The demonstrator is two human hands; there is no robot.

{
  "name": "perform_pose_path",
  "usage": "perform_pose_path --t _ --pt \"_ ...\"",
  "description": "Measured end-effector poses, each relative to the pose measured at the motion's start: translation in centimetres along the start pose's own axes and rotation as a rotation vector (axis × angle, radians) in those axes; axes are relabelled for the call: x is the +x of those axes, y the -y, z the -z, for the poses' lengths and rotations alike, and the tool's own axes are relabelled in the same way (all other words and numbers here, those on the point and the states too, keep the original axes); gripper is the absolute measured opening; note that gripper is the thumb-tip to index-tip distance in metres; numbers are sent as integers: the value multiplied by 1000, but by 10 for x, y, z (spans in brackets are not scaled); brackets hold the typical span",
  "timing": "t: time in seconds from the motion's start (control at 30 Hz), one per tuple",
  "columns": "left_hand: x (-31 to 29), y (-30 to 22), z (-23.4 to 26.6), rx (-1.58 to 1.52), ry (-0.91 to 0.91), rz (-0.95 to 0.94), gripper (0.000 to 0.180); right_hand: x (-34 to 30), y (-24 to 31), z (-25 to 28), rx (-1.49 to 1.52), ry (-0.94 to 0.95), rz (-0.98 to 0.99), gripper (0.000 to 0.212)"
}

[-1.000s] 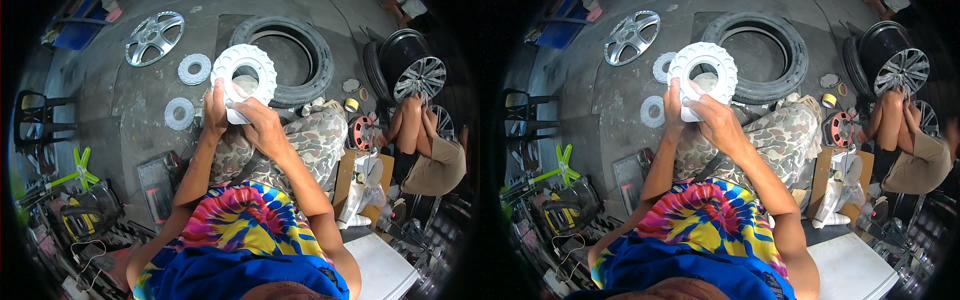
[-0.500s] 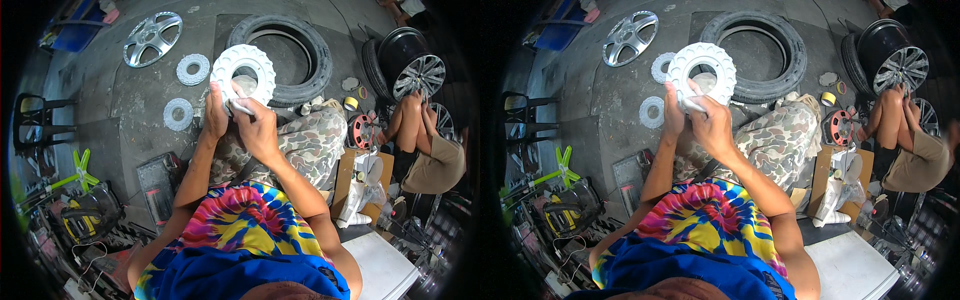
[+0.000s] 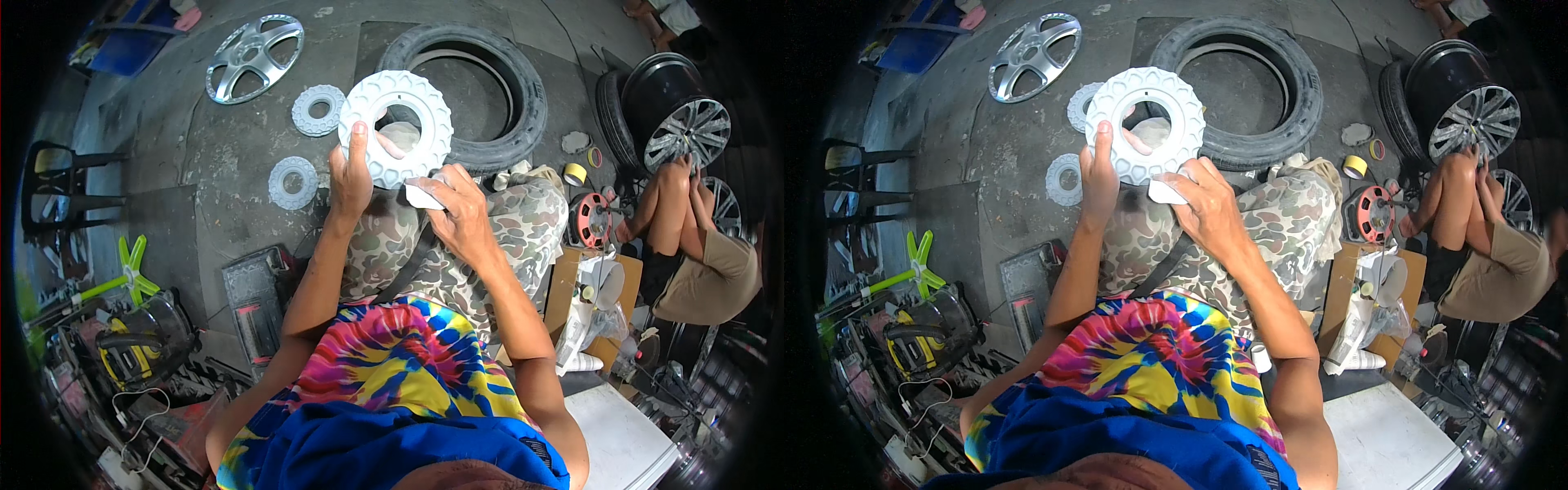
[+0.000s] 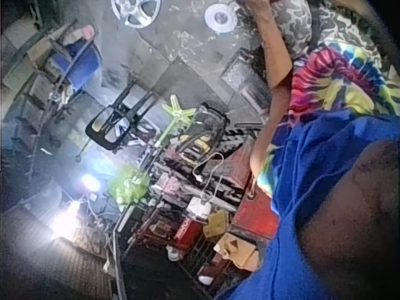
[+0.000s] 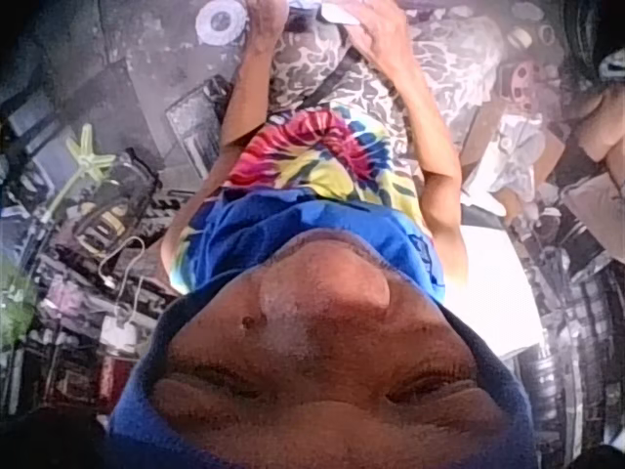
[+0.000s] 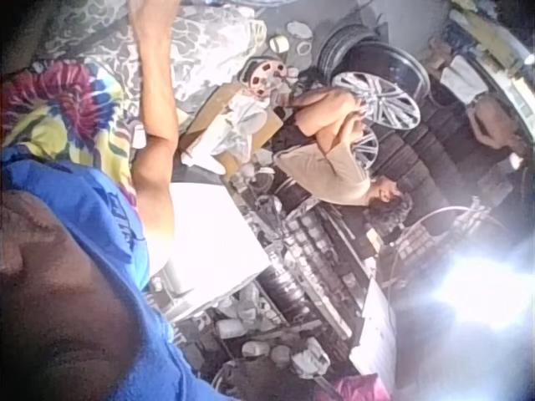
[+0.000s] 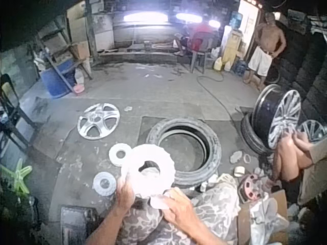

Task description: The person sits on the floor and sands a white wheel hub with a sanding block, rotating the hub to reach different areas. Another person works on a separate wheel in the background.

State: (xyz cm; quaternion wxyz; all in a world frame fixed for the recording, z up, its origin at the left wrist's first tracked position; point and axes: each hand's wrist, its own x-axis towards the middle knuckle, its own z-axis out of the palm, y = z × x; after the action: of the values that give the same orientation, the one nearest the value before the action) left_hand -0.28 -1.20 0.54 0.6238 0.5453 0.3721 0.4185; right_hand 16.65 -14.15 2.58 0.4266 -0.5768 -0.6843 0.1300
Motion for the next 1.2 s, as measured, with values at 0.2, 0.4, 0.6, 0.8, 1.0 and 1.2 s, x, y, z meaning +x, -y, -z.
perform_pose_path --t 0.2,0.4,0.6,0.8,1.0,1.2 --pt "-1 3 -7 -16 -66 -61 62 15 11 -24 101 -89 5 40" --pt "-3 5 -6 96 -70 -85 60 19 9 0 -119 85 125 52" --pt "-3 1 -5 105 -15 -98 61 9 19 -15 -232 2 54 36" --pt "-6 5 -5 30 -5 -47 64 11 27 -31 368 -114 -408 13" --pt "-2 19 5 28 48 -111 70 18 22 -29 148 -195 5 33" --pt "-5 13 7 98 43 -139 67 26 21 -30 159 -67 -2 42"
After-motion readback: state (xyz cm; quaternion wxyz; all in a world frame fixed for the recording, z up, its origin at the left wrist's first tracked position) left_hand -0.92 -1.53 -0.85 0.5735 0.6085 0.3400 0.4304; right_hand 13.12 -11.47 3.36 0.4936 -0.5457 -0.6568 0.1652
